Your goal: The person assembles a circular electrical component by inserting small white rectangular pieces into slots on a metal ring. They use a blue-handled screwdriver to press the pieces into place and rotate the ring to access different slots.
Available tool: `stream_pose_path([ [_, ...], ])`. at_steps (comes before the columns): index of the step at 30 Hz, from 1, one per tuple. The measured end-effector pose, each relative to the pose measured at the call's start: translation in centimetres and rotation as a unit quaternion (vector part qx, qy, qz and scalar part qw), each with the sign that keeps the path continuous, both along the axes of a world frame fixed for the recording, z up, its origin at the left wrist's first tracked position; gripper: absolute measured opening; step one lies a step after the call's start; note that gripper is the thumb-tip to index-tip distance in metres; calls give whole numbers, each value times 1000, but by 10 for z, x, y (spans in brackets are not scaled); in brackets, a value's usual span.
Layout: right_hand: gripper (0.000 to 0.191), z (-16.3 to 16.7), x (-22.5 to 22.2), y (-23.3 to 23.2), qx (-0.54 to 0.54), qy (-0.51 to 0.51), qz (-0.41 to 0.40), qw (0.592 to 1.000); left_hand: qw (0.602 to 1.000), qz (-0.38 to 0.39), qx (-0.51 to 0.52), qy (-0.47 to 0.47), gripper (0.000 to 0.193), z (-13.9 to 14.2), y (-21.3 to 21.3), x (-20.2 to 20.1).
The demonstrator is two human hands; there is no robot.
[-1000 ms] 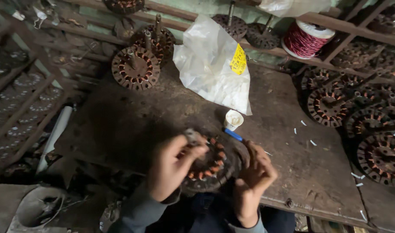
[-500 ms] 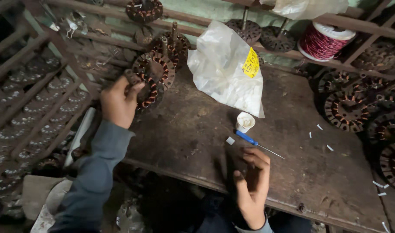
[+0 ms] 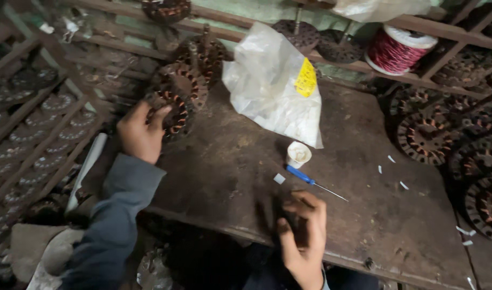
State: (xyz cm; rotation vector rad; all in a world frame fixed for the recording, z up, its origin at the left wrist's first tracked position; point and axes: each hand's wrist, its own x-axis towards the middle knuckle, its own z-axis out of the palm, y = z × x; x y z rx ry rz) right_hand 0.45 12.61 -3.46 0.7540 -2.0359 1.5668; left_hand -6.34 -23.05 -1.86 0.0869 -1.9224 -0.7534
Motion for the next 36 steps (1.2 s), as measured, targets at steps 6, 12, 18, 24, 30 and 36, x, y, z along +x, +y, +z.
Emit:
stream_pose_path([
  [6, 31, 5, 5, 7, 16, 14, -11, 1000, 988, 77, -29, -130, 37, -38, -20, -5],
  [12, 27, 21, 10, 47, 52, 15, -36, 998, 976, 154, -140, -63, 33, -88, -33, -15],
  [18, 34, 47, -30, 176, 208, 105, -358, 904, 965, 20, -236, -109, 25, -38, 44, 7],
  [24, 34, 34, -43, 213, 326, 13, -438, 838, 812, -400, -413, 104, 36, 80, 202, 8],
  [30, 22, 39, -37, 206, 324, 9, -402, 856, 806, -492, -326, 39, 31, 98, 352, -32],
  [36, 22, 45, -34, 206, 312, 10, -406, 859, 877, -446, -161, -77, 70, 98, 460, -128],
])
